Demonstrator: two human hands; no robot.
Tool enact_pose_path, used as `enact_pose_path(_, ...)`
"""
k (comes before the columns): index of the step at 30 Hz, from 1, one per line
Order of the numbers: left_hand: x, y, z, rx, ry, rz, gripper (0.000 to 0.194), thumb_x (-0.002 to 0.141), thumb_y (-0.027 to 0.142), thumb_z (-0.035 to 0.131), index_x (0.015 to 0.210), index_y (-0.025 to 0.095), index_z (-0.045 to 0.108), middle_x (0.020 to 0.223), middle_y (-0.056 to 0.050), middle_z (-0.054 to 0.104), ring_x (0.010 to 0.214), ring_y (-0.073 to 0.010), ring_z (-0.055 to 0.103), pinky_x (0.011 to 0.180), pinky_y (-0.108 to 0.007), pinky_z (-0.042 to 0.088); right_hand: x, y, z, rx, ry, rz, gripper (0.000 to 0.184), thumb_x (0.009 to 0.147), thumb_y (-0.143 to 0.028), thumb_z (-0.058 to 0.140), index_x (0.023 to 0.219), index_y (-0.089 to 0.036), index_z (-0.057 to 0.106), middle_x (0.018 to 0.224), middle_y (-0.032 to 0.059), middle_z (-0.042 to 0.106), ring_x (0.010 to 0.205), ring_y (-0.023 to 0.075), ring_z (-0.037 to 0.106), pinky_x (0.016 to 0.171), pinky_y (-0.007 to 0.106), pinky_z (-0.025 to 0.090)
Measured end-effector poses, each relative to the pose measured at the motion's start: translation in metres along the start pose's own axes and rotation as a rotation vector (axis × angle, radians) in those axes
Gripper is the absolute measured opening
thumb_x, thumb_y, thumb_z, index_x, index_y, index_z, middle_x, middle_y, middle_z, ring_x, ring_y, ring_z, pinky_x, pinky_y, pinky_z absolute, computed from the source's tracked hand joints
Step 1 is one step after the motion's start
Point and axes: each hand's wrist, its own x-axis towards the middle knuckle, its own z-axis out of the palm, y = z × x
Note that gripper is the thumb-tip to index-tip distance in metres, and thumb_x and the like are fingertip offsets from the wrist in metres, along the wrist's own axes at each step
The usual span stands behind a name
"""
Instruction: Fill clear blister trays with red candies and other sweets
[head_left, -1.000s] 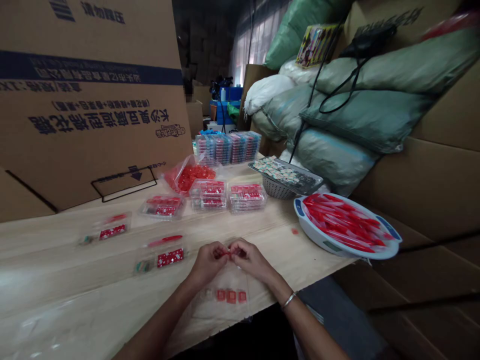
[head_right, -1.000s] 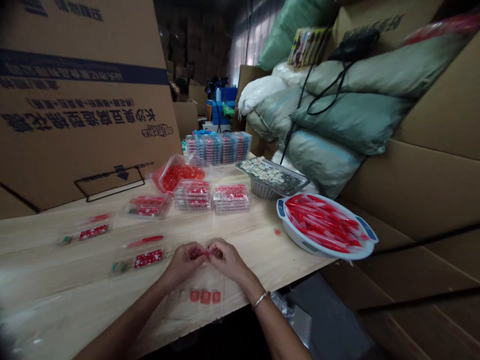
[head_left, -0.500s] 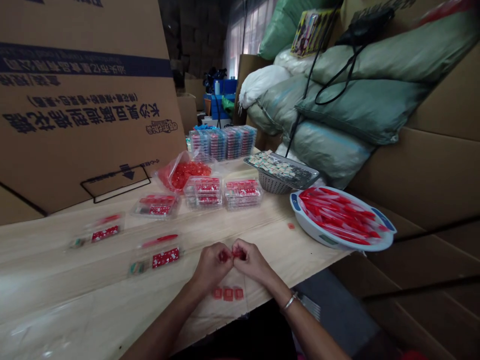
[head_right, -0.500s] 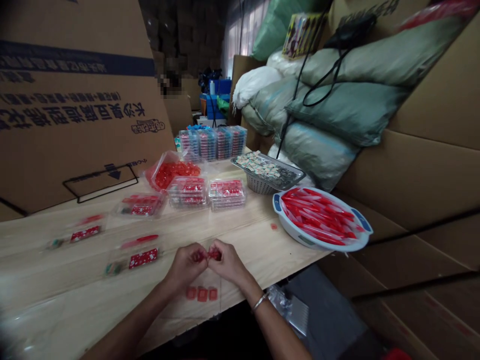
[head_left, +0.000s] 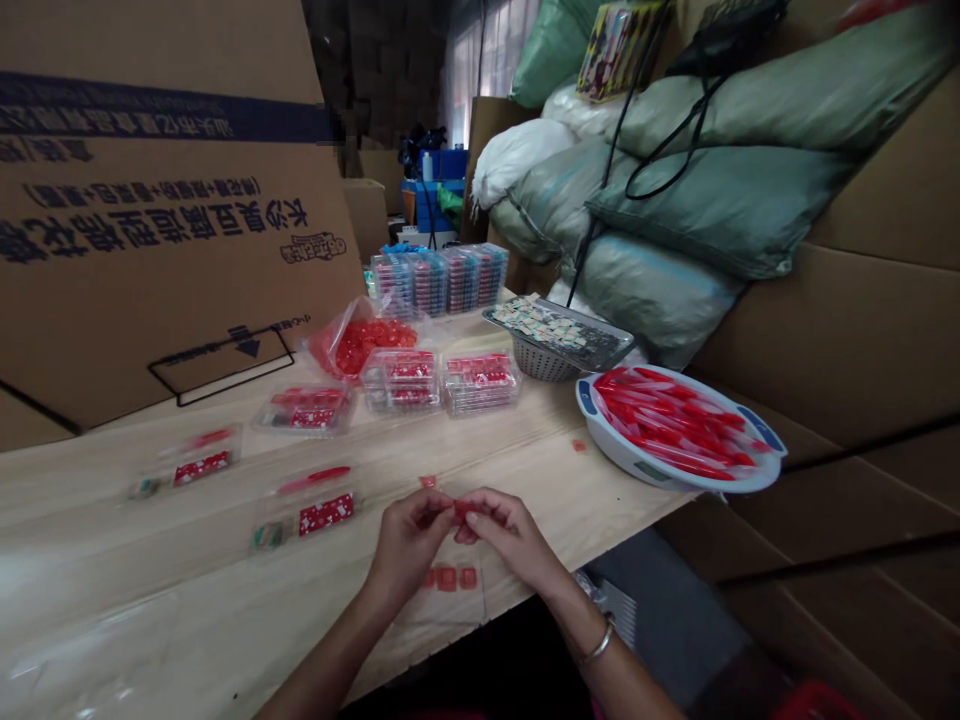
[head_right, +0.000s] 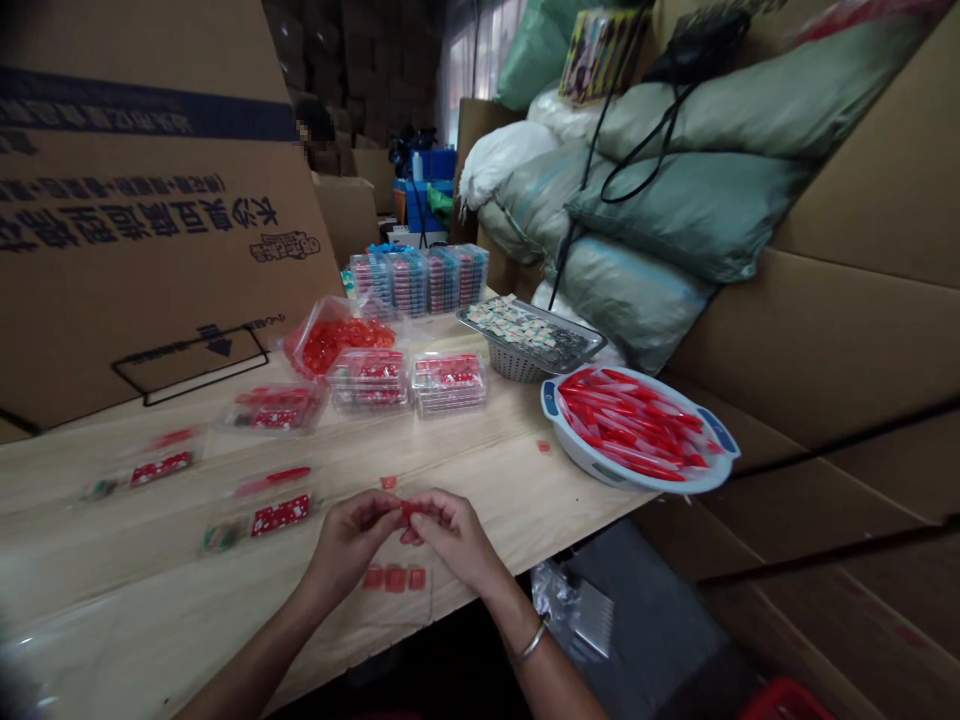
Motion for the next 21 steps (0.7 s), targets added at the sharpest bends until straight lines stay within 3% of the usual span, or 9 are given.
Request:
enact_pose_path(3, -0.003, 0.001, 0.001, -0.073, 0.062, -0.037, 0.009, 0.065, 0.025, 0.069, 0.064, 0.016, 0.068, 0.061, -0.001, 0.068, 0.058, -0.0136, 0.061, 0.058, -0.022, 0.048, -0.003, -0.003, 0.006, -0.104, 0.031, -0.053, 0.029, 0.084, -0.043, 0.059, 0.096, -0.018, 0.069, 0.078, 0.0032, 0.066, 0.068, 0.015, 0.062, 0.063, 0.027, 0.048)
enact_pose_path(8, -0.004, 0.003, -0.004, -0.198, 0.122, -0.094, 0.013, 0.06, 0.025, 0.074, 0.068, 0.016, 0.07, 0.066, -0.001, 0.071, 0.062, -0.0139, 0.064, 0.063, -0.024, 0.051, -0.007, -0.01, 0.021, -0.462, 0.138, -0.249, 0.019, 0.083, -0.024, 0.057, 0.093, -0.02, 0.073, 0.077, 0.0036, 0.059, 0.072, 0.0142, 0.057, 0.063, 0.025, 0.045)
enact_pose_path(11, -0.004, 0.0, -0.005, -0.243, 0.179, -0.113, 0.014, 0.054, 0.022, 0.076, 0.062, 0.016, 0.066, 0.059, 0.002, 0.067, 0.056, -0.0115, 0.061, 0.057, -0.021, 0.05, -0.007, -0.008, 0.023, -0.373, 0.109, -0.173, 0.02, 0.08, -0.024, 0.06, 0.095, -0.018, 0.072, 0.078, 0.0028, 0.06, 0.069, 0.013, 0.057, 0.06, 0.023, 0.046)
enact_pose_path(15, -0.008, -0.001, -0.006, -0.204, 0.149, -0.116, 0.013, 0.053, 0.019, 0.075, 0.063, 0.016, 0.067, 0.06, 0.002, 0.067, 0.056, -0.0114, 0.061, 0.056, -0.021, 0.05, -0.006, -0.009, 0.017, -0.286, 0.058, -0.014, 0.017, 0.081, -0.026, 0.057, 0.077, -0.015, 0.07, 0.07, 0.0027, 0.065, 0.065, 0.0135, 0.059, 0.06, 0.023, 0.045)
enact_pose_path(21, -0.018, -0.001, -0.005, -0.185, 0.104, -0.15, 0.012, 0.052, 0.013, 0.067, 0.064, 0.016, 0.067, 0.063, 0.001, 0.07, 0.059, -0.0125, 0.064, 0.059, -0.021, 0.051, -0.006, -0.018, 0.022, -0.657, -0.017, -0.113, 0.013, 0.068, -0.006, 0.054, 0.063, -0.015, 0.062, 0.059, -0.0028, 0.056, 0.058, 0.0096, 0.049, 0.056, 0.02, 0.035)
